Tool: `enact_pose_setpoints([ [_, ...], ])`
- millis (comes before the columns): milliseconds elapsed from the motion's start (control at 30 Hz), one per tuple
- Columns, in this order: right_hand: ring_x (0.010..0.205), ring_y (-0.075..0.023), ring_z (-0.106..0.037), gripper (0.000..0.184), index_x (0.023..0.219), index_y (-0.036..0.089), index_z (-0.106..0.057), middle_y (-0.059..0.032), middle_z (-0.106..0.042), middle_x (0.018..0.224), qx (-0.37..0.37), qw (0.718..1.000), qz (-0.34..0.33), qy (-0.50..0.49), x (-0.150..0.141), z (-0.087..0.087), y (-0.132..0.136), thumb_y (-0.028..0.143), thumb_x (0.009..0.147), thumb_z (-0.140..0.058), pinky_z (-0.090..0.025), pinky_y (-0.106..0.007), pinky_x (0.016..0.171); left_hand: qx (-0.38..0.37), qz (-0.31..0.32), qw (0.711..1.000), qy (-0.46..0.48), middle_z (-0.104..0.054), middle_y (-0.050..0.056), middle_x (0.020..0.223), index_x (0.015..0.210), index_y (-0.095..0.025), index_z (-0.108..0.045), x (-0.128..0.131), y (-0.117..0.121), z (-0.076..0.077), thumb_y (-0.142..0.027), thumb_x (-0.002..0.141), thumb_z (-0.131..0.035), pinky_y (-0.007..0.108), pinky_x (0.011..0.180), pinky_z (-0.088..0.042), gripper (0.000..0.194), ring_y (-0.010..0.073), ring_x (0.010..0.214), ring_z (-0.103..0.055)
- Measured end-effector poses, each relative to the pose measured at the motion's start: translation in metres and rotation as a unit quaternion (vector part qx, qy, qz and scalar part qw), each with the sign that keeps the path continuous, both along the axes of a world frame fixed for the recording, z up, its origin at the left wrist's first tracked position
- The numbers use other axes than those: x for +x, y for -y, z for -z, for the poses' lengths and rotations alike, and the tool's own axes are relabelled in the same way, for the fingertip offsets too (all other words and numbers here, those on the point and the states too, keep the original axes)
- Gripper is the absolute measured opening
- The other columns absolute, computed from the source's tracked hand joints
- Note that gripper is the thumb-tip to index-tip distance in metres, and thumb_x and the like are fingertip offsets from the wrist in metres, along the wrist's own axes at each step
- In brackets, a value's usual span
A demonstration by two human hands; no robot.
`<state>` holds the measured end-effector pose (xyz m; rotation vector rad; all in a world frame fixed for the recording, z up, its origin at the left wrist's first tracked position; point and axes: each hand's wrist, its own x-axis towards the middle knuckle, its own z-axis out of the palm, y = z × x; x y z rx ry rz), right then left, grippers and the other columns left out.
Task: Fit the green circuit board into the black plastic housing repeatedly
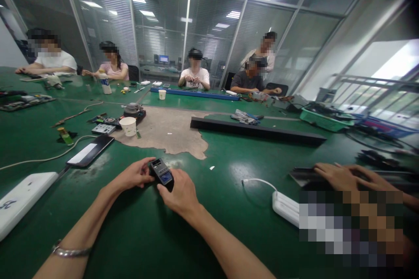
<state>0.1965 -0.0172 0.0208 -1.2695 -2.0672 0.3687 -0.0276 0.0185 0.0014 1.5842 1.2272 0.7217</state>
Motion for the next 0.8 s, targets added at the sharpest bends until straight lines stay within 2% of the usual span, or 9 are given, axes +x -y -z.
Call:
enact_pose_setpoints([
  [200, 0.086, -0.0199, -0.057, 0.023, 0.097, 0.02, -0.06, -0.0047, -0.063, 0.091, 0.032, 0.996, -0.012, -0.078, 0.007, -0.022, -0.007, 0.034, 0.079, -0.06, -0.045, -0.031, 0.078, 0.0, -0.006, 1.0, 0.001, -0.047, -0.008, 0.067, 0.137, -0.017, -0.036, 0.002, 0.0, 0.001, -0.03, 0.072, -0.07, 0.021, 0.043, -0.043, 0.074, 0.008, 0.048, -0.047],
  [300, 0.086, -0.0189, -0.058, 0.026, 0.101, 0.02, -0.062, -0.004, -0.065, 0.093, 0.019, 0.995, 0.024, -0.093, 0.023, -0.031, -0.022, 0.03, 0.078, -0.06, -0.044, -0.028, 0.076, -0.005, -0.005, 1.0, -0.008, -0.05, -0.007, 0.068, 0.141, -0.019, -0.031, 0.0, -0.001, 0.001, -0.03, 0.073, -0.07, 0.021, 0.044, -0.043, 0.079, 0.0087, 0.049, -0.049],
  [433, 0.073, -0.0179, -0.06, 0.018, 0.088, 0.02, -0.067, -0.003, -0.067, 0.08, -0.07, 0.993, 0.088, -0.039, 0.051, -0.032, -0.044, 0.031, 0.074, -0.061, -0.042, -0.026, 0.064, -0.007, -0.001, 1.0, -0.023, -0.052, -0.006, 0.072, 0.141, -0.02, -0.033, 0.0, -0.001, -0.001, -0.032, 0.074, -0.069, 0.021, 0.045, -0.042, 0.078, 0.0093, 0.05, -0.051],
  [533, 0.071, -0.0182, -0.061, 0.019, 0.084, 0.02, -0.069, -0.0037, -0.068, 0.076, -0.105, 0.988, 0.114, 0.004, 0.069, -0.032, -0.053, 0.035, 0.074, -0.062, -0.04, -0.025, 0.061, -0.007, 0.002, 0.999, -0.031, -0.052, -0.005, 0.073, 0.141, -0.02, -0.034, 0.0, -0.001, -0.002, -0.033, 0.074, -0.068, 0.021, 0.045, -0.041, 0.076, 0.009, 0.049, -0.052],
  [667, 0.074, -0.0197, -0.064, 0.025, 0.086, 0.021, -0.069, -0.0052, -0.07, 0.081, -0.147, 0.981, 0.088, 0.086, 0.083, -0.034, -0.055, 0.04, 0.069, -0.069, -0.039, -0.025, 0.06, 0.002, 0.008, 0.999, -0.039, -0.052, -0.005, 0.073, 0.141, -0.02, -0.034, -0.001, -0.002, 0.001, -0.035, 0.075, -0.068, 0.022, 0.045, -0.041, 0.076, 0.0095, 0.05, -0.052],
  [800, 0.082, -0.023, -0.065, 0.044, 0.095, 0.022, -0.066, -0.0076, -0.07, 0.092, -0.156, 0.972, 0.067, 0.161, 0.091, -0.036, -0.052, 0.051, 0.063, -0.075, -0.041, -0.027, 0.063, 0.005, 0.004, 0.999, -0.043, -0.052, -0.005, 0.074, 0.141, -0.02, -0.034, -0.002, -0.003, 0.005, -0.035, 0.075, -0.069, 0.021, 0.046, -0.041, 0.077, 0.0095, 0.051, -0.052],
])
